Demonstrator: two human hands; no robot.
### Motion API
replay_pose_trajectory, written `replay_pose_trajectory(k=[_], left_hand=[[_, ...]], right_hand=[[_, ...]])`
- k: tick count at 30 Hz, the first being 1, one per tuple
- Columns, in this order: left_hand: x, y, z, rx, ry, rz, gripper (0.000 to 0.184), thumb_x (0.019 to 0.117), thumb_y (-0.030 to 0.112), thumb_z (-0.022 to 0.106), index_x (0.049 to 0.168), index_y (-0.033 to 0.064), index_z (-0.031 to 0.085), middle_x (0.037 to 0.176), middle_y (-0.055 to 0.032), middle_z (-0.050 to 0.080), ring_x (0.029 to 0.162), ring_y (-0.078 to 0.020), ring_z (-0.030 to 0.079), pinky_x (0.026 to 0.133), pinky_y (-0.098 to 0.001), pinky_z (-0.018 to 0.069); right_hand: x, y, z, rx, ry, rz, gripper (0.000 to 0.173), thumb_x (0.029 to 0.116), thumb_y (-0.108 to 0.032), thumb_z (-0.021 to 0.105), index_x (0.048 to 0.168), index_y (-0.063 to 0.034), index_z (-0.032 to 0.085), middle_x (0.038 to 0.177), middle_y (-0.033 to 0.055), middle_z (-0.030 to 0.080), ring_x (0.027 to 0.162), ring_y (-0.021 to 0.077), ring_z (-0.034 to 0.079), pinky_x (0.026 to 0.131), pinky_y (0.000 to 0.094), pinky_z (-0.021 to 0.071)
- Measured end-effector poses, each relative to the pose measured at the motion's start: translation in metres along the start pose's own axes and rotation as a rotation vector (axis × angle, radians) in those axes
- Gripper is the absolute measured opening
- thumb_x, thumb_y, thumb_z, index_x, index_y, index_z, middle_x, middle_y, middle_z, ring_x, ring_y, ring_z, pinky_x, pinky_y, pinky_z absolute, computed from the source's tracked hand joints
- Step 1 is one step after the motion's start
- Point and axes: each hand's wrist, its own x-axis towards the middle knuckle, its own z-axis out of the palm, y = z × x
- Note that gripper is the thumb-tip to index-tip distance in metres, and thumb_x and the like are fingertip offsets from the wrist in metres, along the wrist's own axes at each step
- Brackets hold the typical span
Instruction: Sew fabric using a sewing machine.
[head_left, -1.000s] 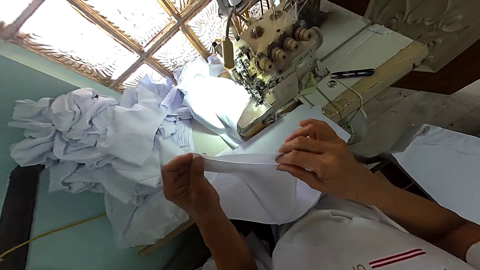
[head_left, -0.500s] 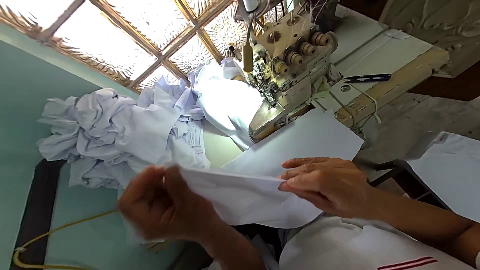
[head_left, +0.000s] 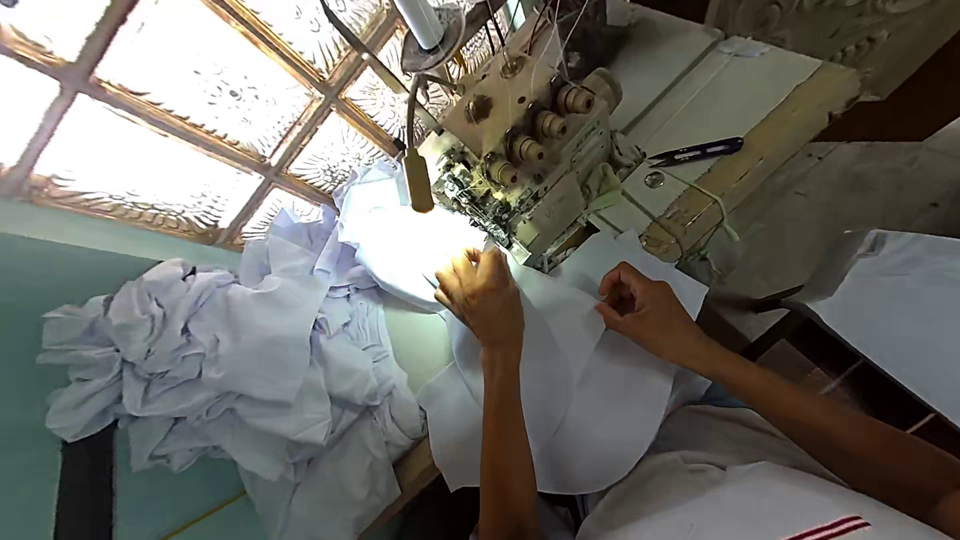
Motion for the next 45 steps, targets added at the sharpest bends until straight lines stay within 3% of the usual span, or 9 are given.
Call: replay_pose_trajectory(k=[5,9,15,19,22,34,36,40,45], left_hand=[[-0.011,0.008,0.004,-0.154,0.054,-0.063,0.021,0.1011,0.014,0.062,0.111,0.0016,0.076,0.097,-0.0197,0.063,0.089,-0.0336,0.060,0.078,-0.0444,0.0487],[0.002,0.006,0.010,-0.200,0.061,-0.105,0.026,0.1011,0.021,0.064,0.100,-0.0045,0.067,0.097,-0.0212,0.061,0.089,-0.0325,0.060,0.080,-0.0424,0.0497],[0.001,0.010,0.015,-0.093,0.105,-0.087,0.026,0.1024,0.024,0.062,0.094,0.0019,0.073,0.098,-0.0188,0.059,0.096,-0.0348,0.056,0.085,-0.0460,0.0435],[-0.016,0.018,-0.005,-0.097,-0.003,-0.096,0.027,0.1033,0.019,0.058,0.114,0.0018,0.075,0.110,-0.0225,0.062,0.098,-0.0380,0.057,0.085,-0.0508,0.0445],[-0.020,0.012,-0.015,-0.139,-0.088,-0.083,0.030,0.1050,0.017,0.052,0.123,0.0034,0.073,0.114,-0.0227,0.061,0.100,-0.0378,0.057,0.086,-0.0528,0.0440],[-0.007,-0.007,-0.008,-0.108,-0.166,-0.023,0.037,0.1064,0.023,0.047,0.133,0.0079,0.068,0.120,-0.0214,0.060,0.106,-0.0399,0.056,0.084,-0.0557,0.0422],[-0.013,-0.005,-0.008,-0.101,-0.153,-0.006,0.038,0.1061,0.022,0.047,0.134,0.0059,0.067,0.121,-0.0227,0.061,0.108,-0.0411,0.056,0.086,-0.0549,0.0424],[-0.027,0.002,-0.026,-0.127,-0.182,0.017,0.034,0.1040,0.015,0.050,0.127,-0.0024,0.068,0.130,-0.0237,0.066,0.123,-0.0411,0.061,0.102,-0.0525,0.0473],[-0.028,-0.007,-0.031,-0.145,-0.248,-0.012,0.036,0.1042,0.015,0.049,0.128,-0.0060,0.067,0.138,-0.0247,0.062,0.130,-0.0424,0.059,0.107,-0.0537,0.0460]], right_hand=[[-0.018,0.006,-0.006,0.024,-0.014,0.026,0.019,0.0942,-0.013,0.065,0.108,-0.0002,0.063,0.081,0.0036,0.065,0.069,0.0045,0.061,0.066,0.0219,0.0512],[-0.016,0.004,-0.003,0.049,0.013,-0.034,0.015,0.0934,-0.012,0.065,0.104,-0.0016,0.063,0.078,0.0028,0.065,0.069,0.0042,0.062,0.066,0.0216,0.0513],[-0.011,0.003,0.001,0.044,0.029,-0.082,0.014,0.0934,-0.011,0.065,0.103,-0.0016,0.064,0.077,0.0046,0.066,0.069,0.0083,0.063,0.065,0.0250,0.0523],[-0.015,0.004,-0.002,0.028,0.018,-0.096,0.015,0.0948,-0.014,0.063,0.103,-0.0019,0.065,0.080,0.0048,0.067,0.073,0.0076,0.063,0.068,0.0237,0.0518],[-0.020,0.004,-0.003,0.014,0.026,-0.144,0.018,0.0953,-0.015,0.061,0.106,-0.0017,0.066,0.082,0.0050,0.068,0.075,0.0067,0.064,0.070,0.0210,0.0520],[-0.002,-0.002,0.002,-0.117,0.093,-0.220,0.012,0.0947,-0.009,0.062,0.103,-0.0011,0.067,0.077,0.0078,0.067,0.071,0.0144,0.066,0.066,0.0290,0.0529],[-0.004,0.000,0.001,-0.144,0.096,-0.235,0.012,0.0940,-0.009,0.062,0.102,-0.0016,0.067,0.077,0.0075,0.067,0.070,0.0144,0.065,0.065,0.0290,0.0529],[-0.009,-0.004,-0.003,-0.210,0.082,-0.289,0.013,0.0952,-0.009,0.059,0.101,-0.0015,0.068,0.079,0.0093,0.069,0.072,0.0167,0.067,0.066,0.0298,0.0541],[0.000,-0.011,0.003,-0.282,0.081,-0.413,0.009,0.0941,-0.006,0.060,0.097,-0.0011,0.068,0.076,0.0095,0.067,0.068,0.0192,0.066,0.061,0.0321,0.0543]])
